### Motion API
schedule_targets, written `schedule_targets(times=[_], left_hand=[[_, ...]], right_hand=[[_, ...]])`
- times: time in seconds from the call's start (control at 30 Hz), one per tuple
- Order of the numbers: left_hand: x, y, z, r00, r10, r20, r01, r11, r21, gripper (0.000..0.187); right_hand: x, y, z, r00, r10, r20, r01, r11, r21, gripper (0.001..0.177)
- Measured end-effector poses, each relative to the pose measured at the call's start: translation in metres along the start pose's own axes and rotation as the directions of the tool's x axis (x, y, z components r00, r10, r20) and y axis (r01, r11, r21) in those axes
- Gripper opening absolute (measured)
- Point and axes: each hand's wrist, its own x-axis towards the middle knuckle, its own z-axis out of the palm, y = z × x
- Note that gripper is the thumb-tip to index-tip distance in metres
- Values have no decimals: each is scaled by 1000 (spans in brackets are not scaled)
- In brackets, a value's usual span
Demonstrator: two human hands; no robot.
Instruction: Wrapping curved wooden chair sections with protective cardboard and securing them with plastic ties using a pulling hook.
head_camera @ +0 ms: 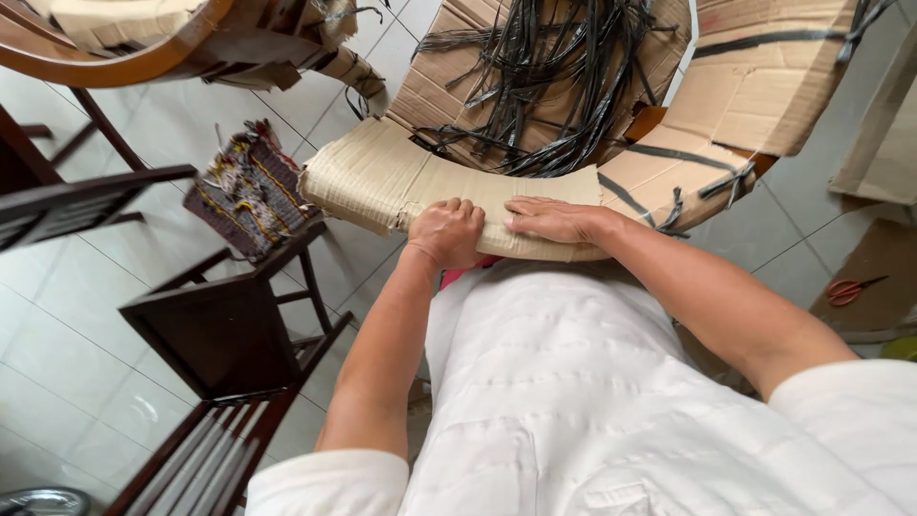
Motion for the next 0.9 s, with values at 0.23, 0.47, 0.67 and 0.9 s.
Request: schedule_targets(times=[0.23,0.47,0.67,0.9], left_hand=[[-1,1,41,998,-35,52,36,999,-13,69],[-6,2,45,995,-15,-96,17,1000,12,54],[0,-1,10,976,-9,-216,20,999,48,41],[-1,3,15,969,-27,-247,41,998,54,36]], right_hand=[[117,61,-9,985,168,34,-157,964,-214,98],[214,135,-7,962,258,-87,-269,947,-175,102],[218,142,-4,954,225,-197,-251,961,-120,85],[228,165,-14,807,49,-588,-166,975,-146,37]])
